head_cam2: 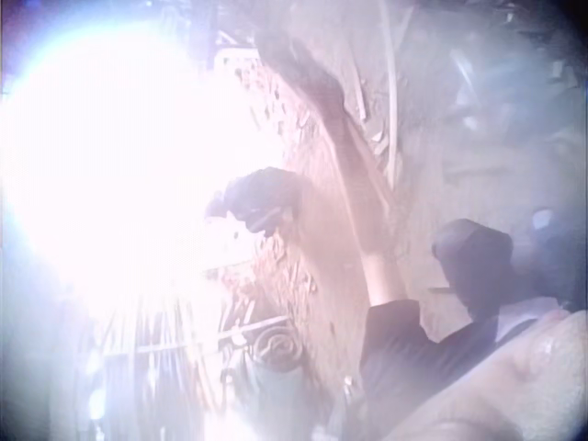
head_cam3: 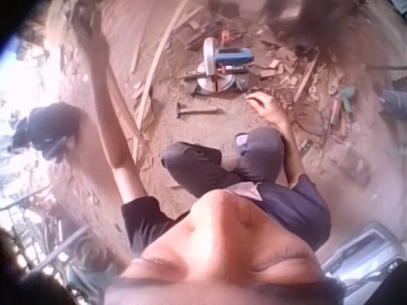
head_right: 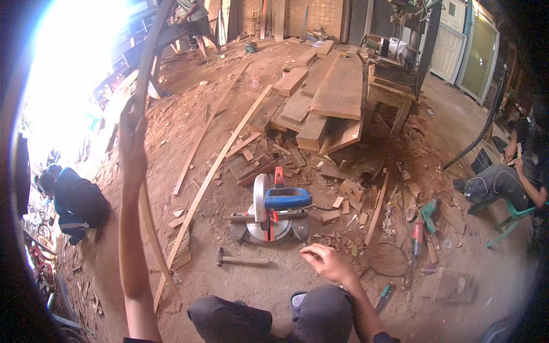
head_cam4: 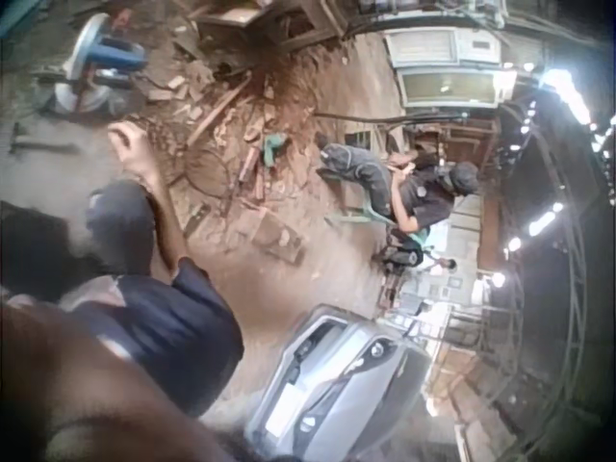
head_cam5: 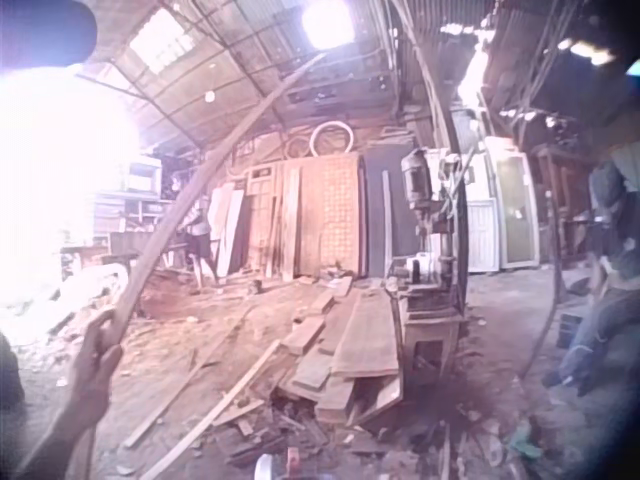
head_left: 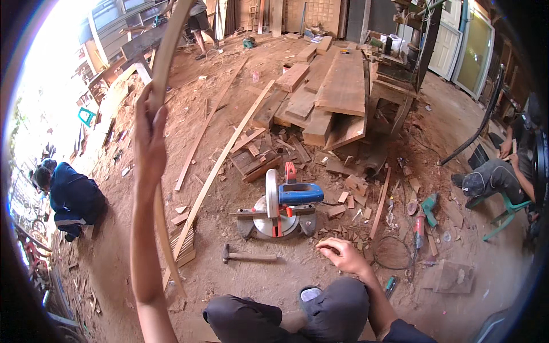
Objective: The person uses pliers to remove nails from a thin piece of wood trim, then uses a pencil to mark cut lines on the wood surface while working on the ground in a workshop.
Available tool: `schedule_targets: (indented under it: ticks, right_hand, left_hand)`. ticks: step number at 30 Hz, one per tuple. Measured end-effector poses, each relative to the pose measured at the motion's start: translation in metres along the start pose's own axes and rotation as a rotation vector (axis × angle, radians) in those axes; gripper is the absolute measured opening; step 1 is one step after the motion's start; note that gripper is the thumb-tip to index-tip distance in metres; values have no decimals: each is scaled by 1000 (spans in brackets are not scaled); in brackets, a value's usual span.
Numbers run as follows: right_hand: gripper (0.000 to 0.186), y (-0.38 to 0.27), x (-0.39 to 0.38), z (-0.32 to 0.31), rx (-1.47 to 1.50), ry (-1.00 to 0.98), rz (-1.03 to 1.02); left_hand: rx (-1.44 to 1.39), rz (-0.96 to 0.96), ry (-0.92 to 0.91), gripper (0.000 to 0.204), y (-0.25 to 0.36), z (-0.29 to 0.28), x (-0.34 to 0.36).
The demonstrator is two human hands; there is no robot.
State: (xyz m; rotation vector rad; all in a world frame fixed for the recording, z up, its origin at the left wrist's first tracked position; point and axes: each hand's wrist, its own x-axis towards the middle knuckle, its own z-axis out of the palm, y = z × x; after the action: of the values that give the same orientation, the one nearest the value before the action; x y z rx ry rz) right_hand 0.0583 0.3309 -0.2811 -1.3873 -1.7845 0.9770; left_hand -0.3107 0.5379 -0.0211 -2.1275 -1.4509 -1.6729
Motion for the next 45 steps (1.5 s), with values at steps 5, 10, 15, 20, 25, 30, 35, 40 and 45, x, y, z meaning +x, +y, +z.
schedule_targets:
  ticks: [5, 10, 15, 20, 25, 30, 35, 40, 45]
  right_hand:
    - [33, -42, 45, 10, 90, -155, -191]
    - [56, -74, 68, 36, 319, -139, -256]
    - [69, -54, 58, 78, 449, -223, -214]
    - [64, -16, 36, 92, 449, -2, -150]
    - [76, 16, 23, 86, 117, 483, -212]
    - [85, 35, 26, 78, 333, 281, -170]
    - [41, 34, 21, 112, 759, 272, -89]
    - [20, 39, 17, 116, 680, 576, -148]
    - [25, 64, -7, 42, 673, 729, -17]
  left_hand:
    - [-172, 36, 40, 52, 41, 43, 33]
    - [-310, 61, 76, 52, 92, 67, 59]
    - [-339, 23, 137, 52, 122, 91, 46]
    - [-467, 6, 142, 53, 144, 111, 36]
    - [-431, 52, 167, 56, 152, 121, 28]
    - [-790, 71, 18, 39, 185, 120, 21]
    - [-902, 16, -30, 38, 202, 137, 40]
    - [-810, 90, -154, 48, 193, 152, 46]
    - [-440, 213, -397, 53, 177, 174, 36]
